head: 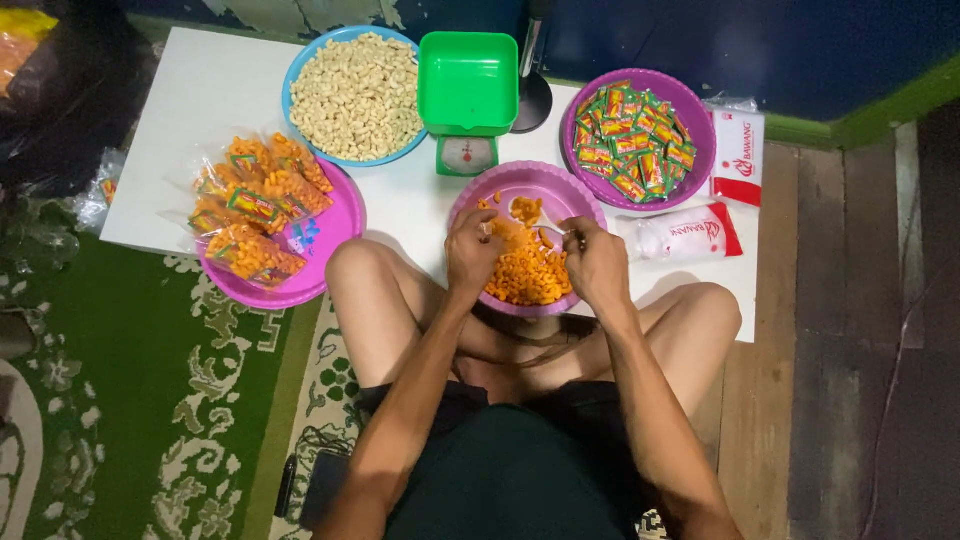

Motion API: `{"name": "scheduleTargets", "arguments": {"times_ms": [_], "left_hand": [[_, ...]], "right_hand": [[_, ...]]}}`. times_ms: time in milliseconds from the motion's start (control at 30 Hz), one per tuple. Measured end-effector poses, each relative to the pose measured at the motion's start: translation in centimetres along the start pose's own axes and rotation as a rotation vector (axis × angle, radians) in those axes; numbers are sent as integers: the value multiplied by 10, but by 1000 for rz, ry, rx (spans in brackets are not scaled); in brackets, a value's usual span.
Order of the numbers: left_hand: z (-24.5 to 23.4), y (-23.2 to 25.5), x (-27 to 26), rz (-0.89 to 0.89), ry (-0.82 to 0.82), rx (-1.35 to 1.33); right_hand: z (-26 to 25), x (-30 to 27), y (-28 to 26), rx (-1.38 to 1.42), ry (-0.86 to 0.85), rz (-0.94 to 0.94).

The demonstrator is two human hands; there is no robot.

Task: Measuring and packing orange snacks into plastic bags using a spoon and a scale.

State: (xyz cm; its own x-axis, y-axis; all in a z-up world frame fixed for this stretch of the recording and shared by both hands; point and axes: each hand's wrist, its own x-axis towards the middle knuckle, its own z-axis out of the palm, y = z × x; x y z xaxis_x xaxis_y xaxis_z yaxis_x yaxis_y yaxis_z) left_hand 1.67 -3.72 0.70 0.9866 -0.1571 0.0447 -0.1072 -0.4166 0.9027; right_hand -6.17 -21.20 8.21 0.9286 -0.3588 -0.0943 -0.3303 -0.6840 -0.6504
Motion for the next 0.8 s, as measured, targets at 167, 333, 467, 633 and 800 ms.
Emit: {"name": "scheduleTargets", "arguments": {"times_ms": [167, 333, 467, 633, 800], "left_hand": [[-1, -3, 2, -68, -11, -58], [0, -20, 1, -144, -67, -255], [-7, -11, -3, -126, -54, -262], [-12, -5, -4, -126, -19, -178], [-17, 15, -12, 18, 4, -19]], "right_hand": [[21, -1, -1, -49, -15, -24], [44, -2, 12, -50, 35, -114], [50, -7, 8, -178, 79, -235], [57, -12, 9, -314, 140, -284], [57, -20, 2, -456, 241, -261]]}}
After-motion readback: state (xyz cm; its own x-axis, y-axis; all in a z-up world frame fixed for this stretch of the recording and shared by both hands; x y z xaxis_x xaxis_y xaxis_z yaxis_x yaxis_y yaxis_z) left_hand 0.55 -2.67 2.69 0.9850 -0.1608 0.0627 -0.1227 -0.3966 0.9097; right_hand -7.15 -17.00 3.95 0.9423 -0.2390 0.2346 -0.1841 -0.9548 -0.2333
